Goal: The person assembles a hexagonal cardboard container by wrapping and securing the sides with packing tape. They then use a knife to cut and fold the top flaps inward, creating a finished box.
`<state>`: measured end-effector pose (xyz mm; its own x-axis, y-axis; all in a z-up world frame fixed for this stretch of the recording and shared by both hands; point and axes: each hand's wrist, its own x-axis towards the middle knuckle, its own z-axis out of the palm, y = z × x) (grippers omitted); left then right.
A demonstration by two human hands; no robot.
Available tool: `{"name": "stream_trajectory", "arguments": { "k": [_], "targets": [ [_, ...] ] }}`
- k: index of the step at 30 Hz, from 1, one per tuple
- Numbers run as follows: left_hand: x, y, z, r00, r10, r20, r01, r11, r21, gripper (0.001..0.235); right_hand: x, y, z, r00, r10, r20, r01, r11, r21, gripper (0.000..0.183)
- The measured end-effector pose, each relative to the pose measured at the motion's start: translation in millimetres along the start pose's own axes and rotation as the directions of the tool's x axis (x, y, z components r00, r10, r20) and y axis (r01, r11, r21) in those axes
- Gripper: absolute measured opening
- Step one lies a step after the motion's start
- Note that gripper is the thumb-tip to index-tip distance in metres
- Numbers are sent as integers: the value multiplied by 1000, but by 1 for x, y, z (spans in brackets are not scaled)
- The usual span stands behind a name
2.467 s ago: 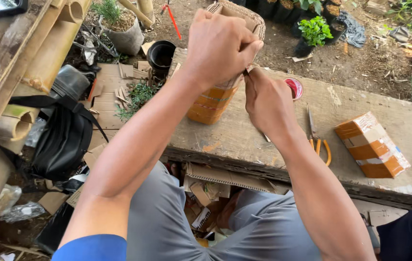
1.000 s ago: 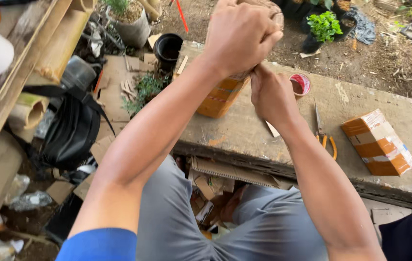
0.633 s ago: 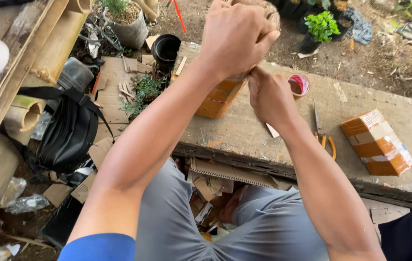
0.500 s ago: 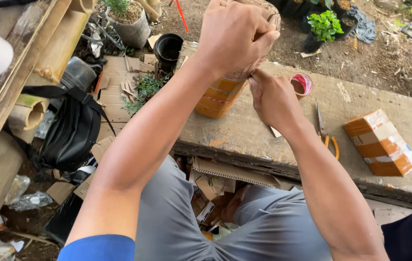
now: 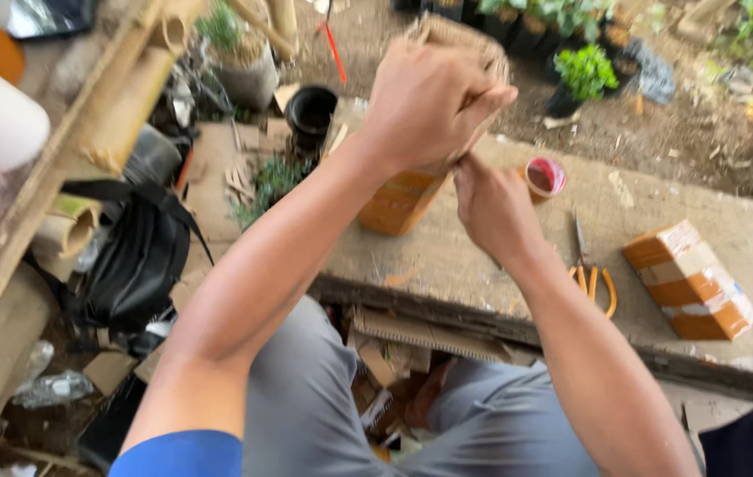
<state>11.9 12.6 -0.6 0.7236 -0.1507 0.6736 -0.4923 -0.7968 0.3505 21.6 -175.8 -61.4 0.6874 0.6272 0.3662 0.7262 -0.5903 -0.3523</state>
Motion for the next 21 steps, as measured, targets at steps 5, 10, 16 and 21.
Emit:
{"name": "stream_trajectory", "arguments": {
  "k": [5, 10, 16, 21],
  "targets": [
    [-31, -29, -58, 946, 219, 239, -239, 969, 59, 34, -2, 22, -1, 995, -39, 93, 42, 999, -33, 30],
    [-47, -52, -61, 953, 48, 300, -81, 992, 97, 32, -8, 50, -16, 940, 128, 315, -120, 992, -43, 24],
    [-43, -35, -46, 982, -129, 141, 96, 970, 222, 42, -36, 87, -49, 971, 199, 131, -191, 979, -73, 23],
    [-39, -19, -36, 977, 176, 117, -183, 981, 58, 41, -30, 81, -49, 972, 230, -44, -230, 973, -3, 24]
  ]
}}
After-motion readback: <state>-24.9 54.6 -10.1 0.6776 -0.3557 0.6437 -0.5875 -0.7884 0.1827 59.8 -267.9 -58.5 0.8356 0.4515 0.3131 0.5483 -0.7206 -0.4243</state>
